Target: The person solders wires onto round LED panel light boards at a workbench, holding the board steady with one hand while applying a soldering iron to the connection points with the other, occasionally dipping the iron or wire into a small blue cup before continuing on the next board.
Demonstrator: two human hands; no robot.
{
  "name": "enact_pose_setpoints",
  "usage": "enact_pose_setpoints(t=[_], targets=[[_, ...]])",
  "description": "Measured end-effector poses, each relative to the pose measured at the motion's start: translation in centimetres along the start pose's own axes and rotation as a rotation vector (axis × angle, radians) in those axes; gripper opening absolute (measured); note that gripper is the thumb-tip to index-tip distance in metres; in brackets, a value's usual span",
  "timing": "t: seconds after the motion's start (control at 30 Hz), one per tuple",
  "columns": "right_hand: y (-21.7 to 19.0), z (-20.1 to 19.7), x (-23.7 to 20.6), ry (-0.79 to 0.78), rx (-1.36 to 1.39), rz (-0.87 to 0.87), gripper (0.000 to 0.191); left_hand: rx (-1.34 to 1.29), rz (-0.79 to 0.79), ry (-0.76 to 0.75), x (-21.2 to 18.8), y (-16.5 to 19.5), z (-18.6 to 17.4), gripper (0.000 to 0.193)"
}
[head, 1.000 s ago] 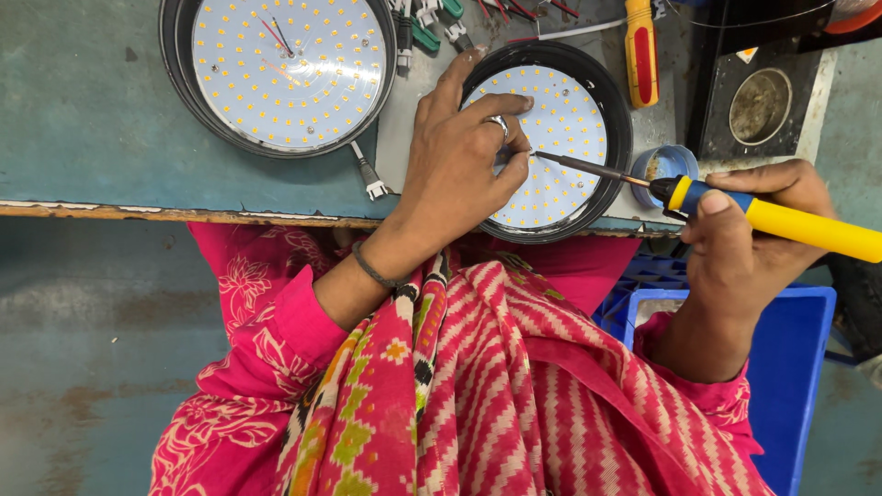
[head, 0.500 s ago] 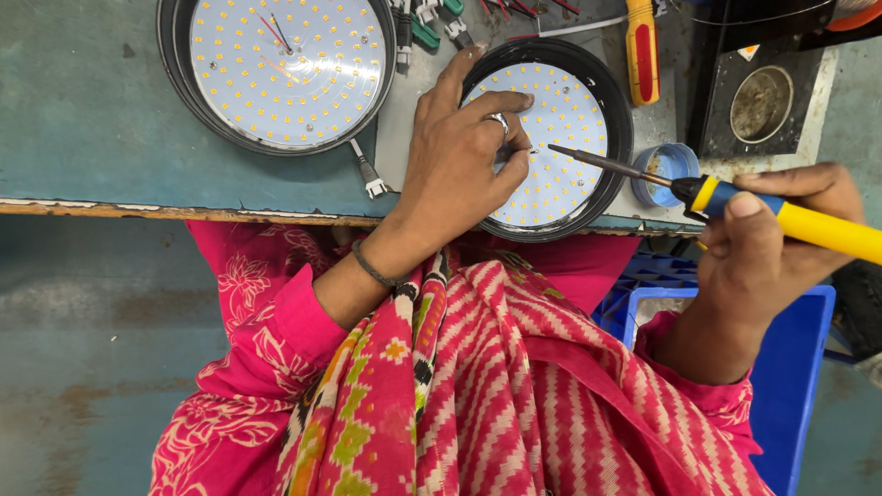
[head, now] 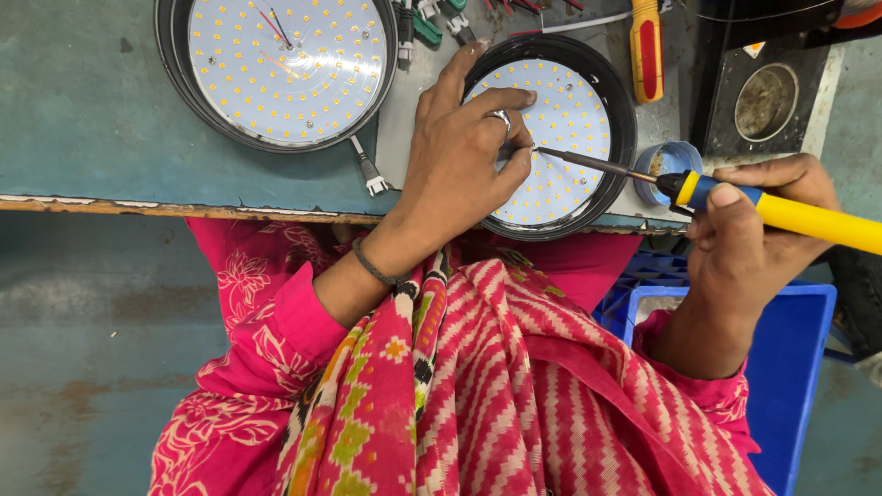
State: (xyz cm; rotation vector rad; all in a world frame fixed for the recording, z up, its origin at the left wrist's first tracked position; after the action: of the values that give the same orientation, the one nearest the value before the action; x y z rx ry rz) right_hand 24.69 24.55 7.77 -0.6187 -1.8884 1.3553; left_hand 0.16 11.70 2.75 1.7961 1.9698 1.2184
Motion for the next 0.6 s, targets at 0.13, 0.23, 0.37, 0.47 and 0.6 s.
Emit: enact_pose_setpoints(t=[0.13, 0.23, 0.37, 0.47, 0.6], targets=[[-0.4, 0.3, -0.1, -0.01, -0.033, -0.019, 0.016, -0.01, 0.005, -0.003, 0.1, 0.0, -0.1, 0.006], [-0.9, -0.1, -0.2, 0.043, -0.015, -0.071, 0.017, -0.007, 0.01, -0.003, 0.1, 0.0, -0.1, 0.005], [-1.1, -0.8, -0.7, 0.083, -0.005, -0.096, 0.019, 0.001, 0.005, 0.0, 0.0, 0.0, 0.0, 0.006], [-0.4, -0.9, -0.7, 0.072, -0.009, -0.069, 0.019, -0.001, 0.006, -0.002, 0.0, -0.1, 0.0, 0.006], [0.2, -0.7, -0.5, 0.048, -0.001, -0.053, 0.018, 0.004, 0.003, 0.0, 0.0, -0.1, 0.1, 0.006]])
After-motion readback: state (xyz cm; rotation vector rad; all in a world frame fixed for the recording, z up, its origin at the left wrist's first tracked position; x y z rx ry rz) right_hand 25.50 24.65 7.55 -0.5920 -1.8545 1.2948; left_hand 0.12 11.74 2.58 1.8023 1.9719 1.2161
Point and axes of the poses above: each hand's wrist, its own x-axis towards the middle knuckle, its own z-axis out of the palm, y = z × x, the point moved 9 cm from there along x, towards the middle knuckle, and after that the axes turned 13 degrees about -y, right-handed, at the moved point
